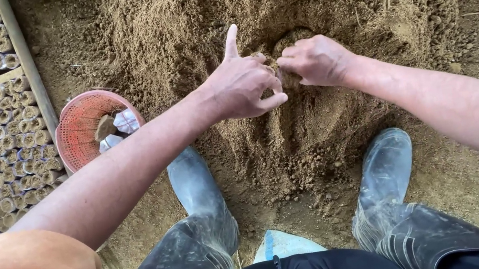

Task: Filling small cylindrical molds with soil to create planting blocks and arranging them in a tray.

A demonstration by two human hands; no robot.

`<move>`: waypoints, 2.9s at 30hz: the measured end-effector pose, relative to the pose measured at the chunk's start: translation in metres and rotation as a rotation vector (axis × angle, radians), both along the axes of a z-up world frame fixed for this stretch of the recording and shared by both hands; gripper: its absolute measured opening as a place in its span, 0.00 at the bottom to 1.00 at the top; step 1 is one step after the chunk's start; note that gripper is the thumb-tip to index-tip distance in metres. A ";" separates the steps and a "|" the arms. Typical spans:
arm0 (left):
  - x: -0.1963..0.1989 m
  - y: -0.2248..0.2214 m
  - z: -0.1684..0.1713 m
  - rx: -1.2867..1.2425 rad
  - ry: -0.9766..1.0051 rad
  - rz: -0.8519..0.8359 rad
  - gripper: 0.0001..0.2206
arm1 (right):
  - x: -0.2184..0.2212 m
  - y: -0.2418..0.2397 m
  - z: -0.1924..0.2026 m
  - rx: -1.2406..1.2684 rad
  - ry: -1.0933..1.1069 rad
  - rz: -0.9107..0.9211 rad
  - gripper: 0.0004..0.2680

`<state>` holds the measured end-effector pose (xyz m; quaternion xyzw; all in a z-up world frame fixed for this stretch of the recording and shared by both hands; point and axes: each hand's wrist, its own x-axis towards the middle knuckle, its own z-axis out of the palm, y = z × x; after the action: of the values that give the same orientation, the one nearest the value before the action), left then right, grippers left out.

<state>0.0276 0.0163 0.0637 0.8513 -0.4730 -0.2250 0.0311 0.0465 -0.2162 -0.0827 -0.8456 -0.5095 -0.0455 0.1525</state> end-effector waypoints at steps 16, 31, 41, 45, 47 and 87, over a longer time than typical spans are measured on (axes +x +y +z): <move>-0.022 -0.018 -0.040 0.064 -0.070 -0.153 0.17 | -0.021 0.009 0.144 0.390 1.281 -0.757 0.18; -0.029 -0.028 -0.036 0.130 -0.056 -0.131 0.16 | -0.027 0.000 0.140 0.092 0.900 -0.664 0.13; -0.057 -0.009 -0.046 0.198 -0.103 -0.083 0.15 | -0.040 -0.019 0.060 -0.357 0.351 -0.452 0.14; -0.048 -0.003 -0.035 0.122 -0.139 -0.065 0.14 | -0.032 -0.029 0.044 -0.178 0.343 -0.484 0.08; -0.040 -0.005 -0.035 0.101 -0.153 -0.055 0.15 | -0.038 -0.020 0.084 -0.056 0.485 -0.557 0.07; -0.013 -0.030 -0.035 0.091 -0.082 -0.181 0.11 | -0.041 0.005 0.059 -0.426 -0.075 -0.199 0.05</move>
<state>0.0149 -0.0138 0.0282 0.8140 -0.5383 -0.2130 -0.0477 0.0053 -0.2108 -0.0241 -0.9026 -0.4269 0.0168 -0.0536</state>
